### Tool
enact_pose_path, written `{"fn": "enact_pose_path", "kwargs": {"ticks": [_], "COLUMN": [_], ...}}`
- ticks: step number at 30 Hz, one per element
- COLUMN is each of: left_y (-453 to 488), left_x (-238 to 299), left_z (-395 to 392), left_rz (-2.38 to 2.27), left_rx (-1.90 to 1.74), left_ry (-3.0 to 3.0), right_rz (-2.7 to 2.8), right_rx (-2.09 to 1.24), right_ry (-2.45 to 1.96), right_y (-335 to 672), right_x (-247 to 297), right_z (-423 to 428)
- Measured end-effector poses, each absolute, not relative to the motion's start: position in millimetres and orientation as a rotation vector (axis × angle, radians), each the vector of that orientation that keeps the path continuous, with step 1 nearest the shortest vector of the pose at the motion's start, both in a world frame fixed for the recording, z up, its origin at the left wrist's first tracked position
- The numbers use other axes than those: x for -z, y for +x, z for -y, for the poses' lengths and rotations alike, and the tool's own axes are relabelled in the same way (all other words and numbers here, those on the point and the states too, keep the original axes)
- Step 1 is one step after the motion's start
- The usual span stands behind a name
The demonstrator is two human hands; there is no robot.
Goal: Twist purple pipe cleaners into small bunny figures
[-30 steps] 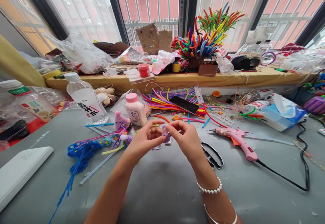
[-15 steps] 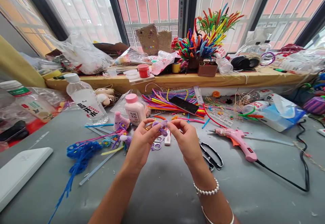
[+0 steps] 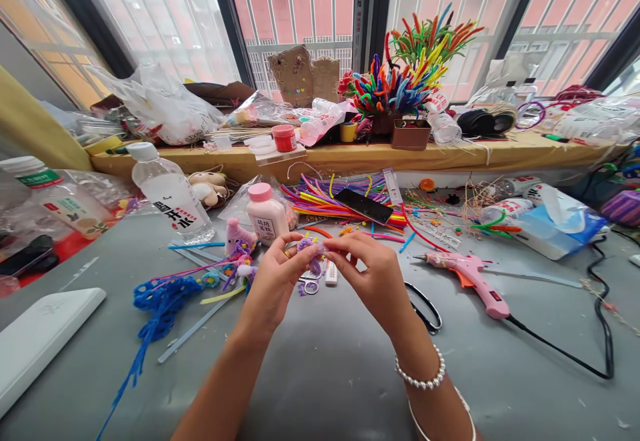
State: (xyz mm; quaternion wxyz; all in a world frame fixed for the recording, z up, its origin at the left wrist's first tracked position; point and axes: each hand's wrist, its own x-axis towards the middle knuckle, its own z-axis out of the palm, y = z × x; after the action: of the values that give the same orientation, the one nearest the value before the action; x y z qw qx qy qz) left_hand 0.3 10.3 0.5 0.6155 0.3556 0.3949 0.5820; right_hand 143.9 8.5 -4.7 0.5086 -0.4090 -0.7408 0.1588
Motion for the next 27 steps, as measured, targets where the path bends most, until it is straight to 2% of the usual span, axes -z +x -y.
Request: {"fn": "enact_pose_path", "kwargs": {"ticks": [10,27], "left_y": [-3.2,-3.5], "left_x": [0.9,-3.8], "left_z": [-11.6,-9.6], "left_rz": [-0.933,-0.968], "left_rx": [-1.31,-1.299], "left_ry": [0.801,0.87], "right_rz": [1.94,1.902], "right_rx": [-0.03,0.005], "right_ry": [-0.953,-0.966], "right_y": [142.5,140.1], "right_x": [8.1,6.9], "right_z": [-7.8,-5.0]}}
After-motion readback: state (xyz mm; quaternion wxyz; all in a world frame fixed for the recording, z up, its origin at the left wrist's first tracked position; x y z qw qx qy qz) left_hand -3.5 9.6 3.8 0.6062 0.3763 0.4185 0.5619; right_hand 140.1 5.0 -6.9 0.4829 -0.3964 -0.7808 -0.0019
